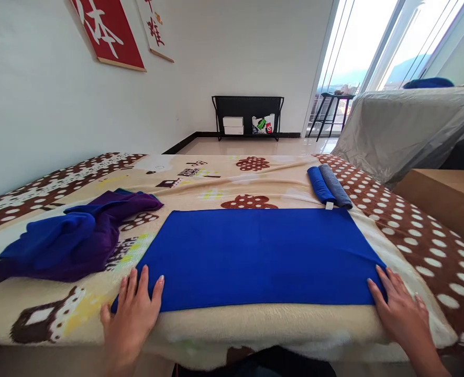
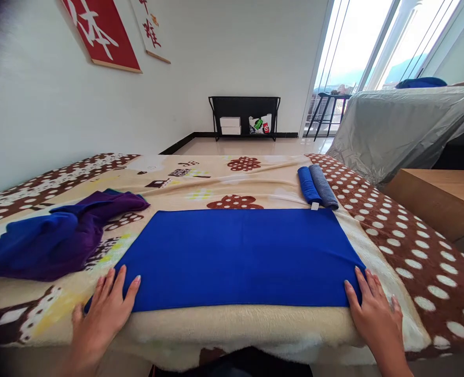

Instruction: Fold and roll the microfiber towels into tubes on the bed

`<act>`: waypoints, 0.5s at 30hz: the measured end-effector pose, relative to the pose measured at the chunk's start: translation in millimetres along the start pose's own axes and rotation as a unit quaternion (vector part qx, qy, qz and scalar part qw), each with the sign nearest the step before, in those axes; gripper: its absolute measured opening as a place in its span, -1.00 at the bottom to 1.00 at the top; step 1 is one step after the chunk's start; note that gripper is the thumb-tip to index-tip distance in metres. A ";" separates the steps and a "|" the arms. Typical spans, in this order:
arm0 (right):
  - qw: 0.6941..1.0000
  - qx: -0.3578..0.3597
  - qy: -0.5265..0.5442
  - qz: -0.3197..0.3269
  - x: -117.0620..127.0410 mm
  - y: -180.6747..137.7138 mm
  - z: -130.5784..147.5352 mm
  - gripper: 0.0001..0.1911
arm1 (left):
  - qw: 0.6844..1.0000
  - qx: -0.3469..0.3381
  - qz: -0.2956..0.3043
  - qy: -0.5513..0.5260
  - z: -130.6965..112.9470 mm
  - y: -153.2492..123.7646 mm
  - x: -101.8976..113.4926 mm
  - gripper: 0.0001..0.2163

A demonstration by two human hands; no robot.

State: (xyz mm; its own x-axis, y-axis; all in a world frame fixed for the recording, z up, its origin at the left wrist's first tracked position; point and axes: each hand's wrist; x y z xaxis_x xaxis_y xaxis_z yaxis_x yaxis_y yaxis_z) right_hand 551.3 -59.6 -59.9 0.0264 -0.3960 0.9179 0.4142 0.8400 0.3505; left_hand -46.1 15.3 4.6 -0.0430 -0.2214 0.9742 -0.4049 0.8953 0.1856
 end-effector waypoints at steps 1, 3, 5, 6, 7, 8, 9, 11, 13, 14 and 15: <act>1.000 -0.019 -0.009 -0.010 1.0 6.1 7.2 -0.25 | 1.000 -0.005 -0.013 -0.003 -10.8 1.3 7.0 -0.32; 1.000 0.020 -0.002 -0.022 3.9 23.9 55.1 -0.25 | 0.994 -0.084 -0.059 -0.023 -63.3 0.6 22.0 -0.35; 0.985 0.158 0.067 0.033 4.3 48.8 130.5 -0.31 | 0.969 -0.237 -0.030 -0.054 -141.5 -0.5 31.5 -0.39; 0.960 0.243 0.104 0.089 2.3 63.3 169.7 -0.36 | 0.949 -0.309 0.007 -0.067 -182.1 0.4 32.1 -0.41; 0.929 0.319 0.129 0.140 -1.3 78.6 204.9 -0.39 | 0.926 -0.367 0.053 -0.075 -219.1 3.4 29.3 -0.42; 0.906 0.361 0.141 0.173 -6.3 94.1 232.9 -0.40 | 0.906 -0.404 0.100 -0.078 -249.6 8.9 23.5 -0.42; 0.897 0.371 0.143 0.191 -12.3 109.4 251.1 -0.41 | 0.897 -0.420 0.117 -0.076 -271.1 17.6 15.3 -0.43; 0.899 0.364 0.140 0.200 -25.1 138.0 253.9 -0.43 | 0.892 -0.424 0.138 -0.070 -282.8 44.5 -3.9 -0.45; 0.919 0.321 0.130 0.187 -34.7 162.6 215.2 -0.42 | 0.908 -0.392 0.135 -0.062 -255.9 80.9 -19.9 -0.46; 0.933 0.288 0.124 0.177 -37.5 173.1 185.3 -0.41 | 0.922 -0.360 0.127 -0.058 -232.6 100.7 -25.3 -0.46; 0.947 0.252 0.116 0.165 -38.8 182.3 152.4 -0.39 | 0.937 -0.324 0.118 -0.051 -206.2 120.2 -28.8 -0.46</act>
State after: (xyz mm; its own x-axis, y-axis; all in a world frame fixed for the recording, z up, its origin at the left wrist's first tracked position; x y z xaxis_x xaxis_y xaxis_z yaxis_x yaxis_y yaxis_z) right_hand 487.2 165.4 -3.3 0.3023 -0.1026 0.9477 -0.1356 0.9795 0.1493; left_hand 94.9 209.0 25.3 -0.1624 0.0052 0.9867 0.2646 0.9636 0.0385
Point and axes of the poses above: each hand's wrist, its own y-axis towards the middle knuckle, its own x-axis out of the back of the hand, z = x × y
